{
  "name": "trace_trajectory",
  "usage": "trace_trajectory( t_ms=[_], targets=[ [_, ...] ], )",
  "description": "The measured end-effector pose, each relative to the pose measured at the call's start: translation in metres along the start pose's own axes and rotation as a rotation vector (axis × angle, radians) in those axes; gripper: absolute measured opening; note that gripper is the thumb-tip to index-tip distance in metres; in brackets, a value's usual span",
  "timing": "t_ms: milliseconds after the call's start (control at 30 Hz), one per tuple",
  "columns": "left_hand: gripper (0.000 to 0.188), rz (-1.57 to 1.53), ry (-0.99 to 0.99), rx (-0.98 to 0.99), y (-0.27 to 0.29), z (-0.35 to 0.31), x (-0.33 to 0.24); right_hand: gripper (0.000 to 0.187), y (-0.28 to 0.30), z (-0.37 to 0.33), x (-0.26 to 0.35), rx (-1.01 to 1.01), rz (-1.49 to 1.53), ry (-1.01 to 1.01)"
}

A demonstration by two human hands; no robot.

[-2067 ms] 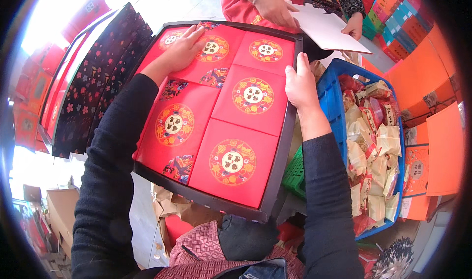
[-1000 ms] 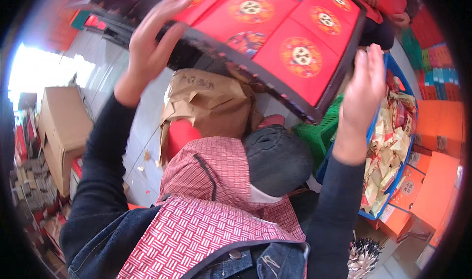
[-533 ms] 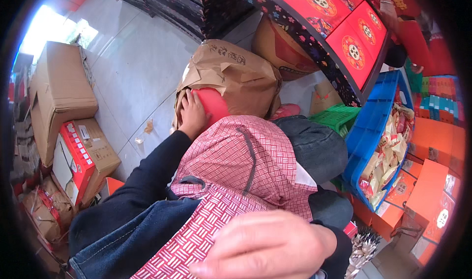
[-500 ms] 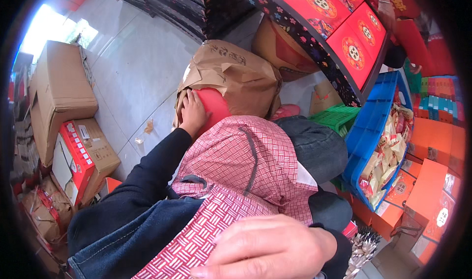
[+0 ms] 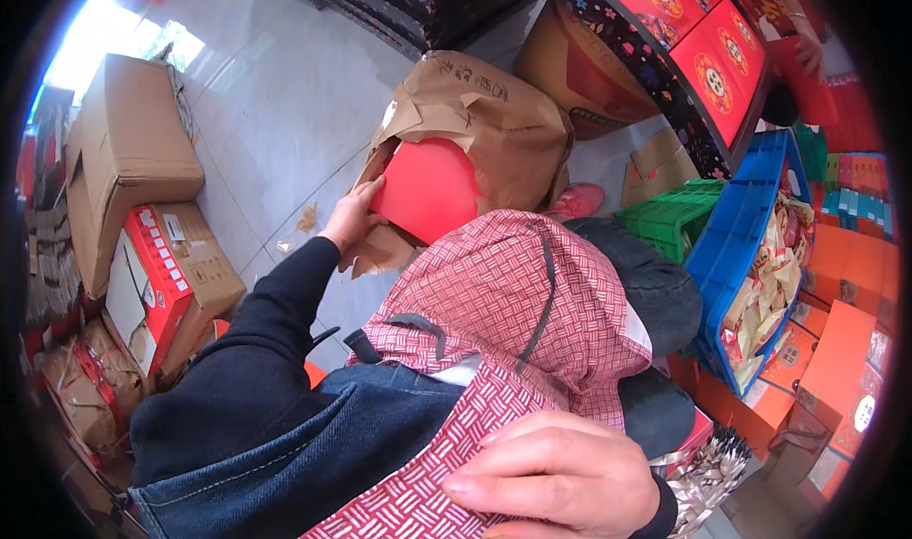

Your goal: The person folds flat red and white cardboard pieces into small rectangular boxes, inserts a wrapped item into each box, and places the finished boxes into a larger tray. The process is repeated multiple times.

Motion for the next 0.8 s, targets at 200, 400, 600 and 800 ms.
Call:
trace_trajectory(
  t_ms=[200,400,600,800],
  targets=[
    [0.051,0.130,-0.186,0.002,0.012,-0.003,0.001,0.034,-0.004,0.000,-0.004,-0.003,-0.019,0.023],
    [0.044,0.462,-0.250,0.153,-0.001,-0.001,-0.003,0.033,-0.008,0.003,-0.010,-0.037,-0.029,-0.013],
    [0.052,0.761,-0.591,-0.072,0.005,0.002,-0.029,0.033,-0.010,0.002,-0.010,-0.131,-0.035,-0.018],
    [0.061,0.856,-0.722,0.132,-0.017,0.013,-0.018,0.034,-0.012,0.004,-0.010,-0.189,-0.033,-0.027]
  ],
)
Point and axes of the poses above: each hand's wrist, its own z-axis towards the middle knuckle, its own y-axis out of the back of the hand, x = y × z, the point moved 6 cm from there along z, towards the middle knuckle, and after that the axes turned 12 degrees about z, right-handed, at the moved point
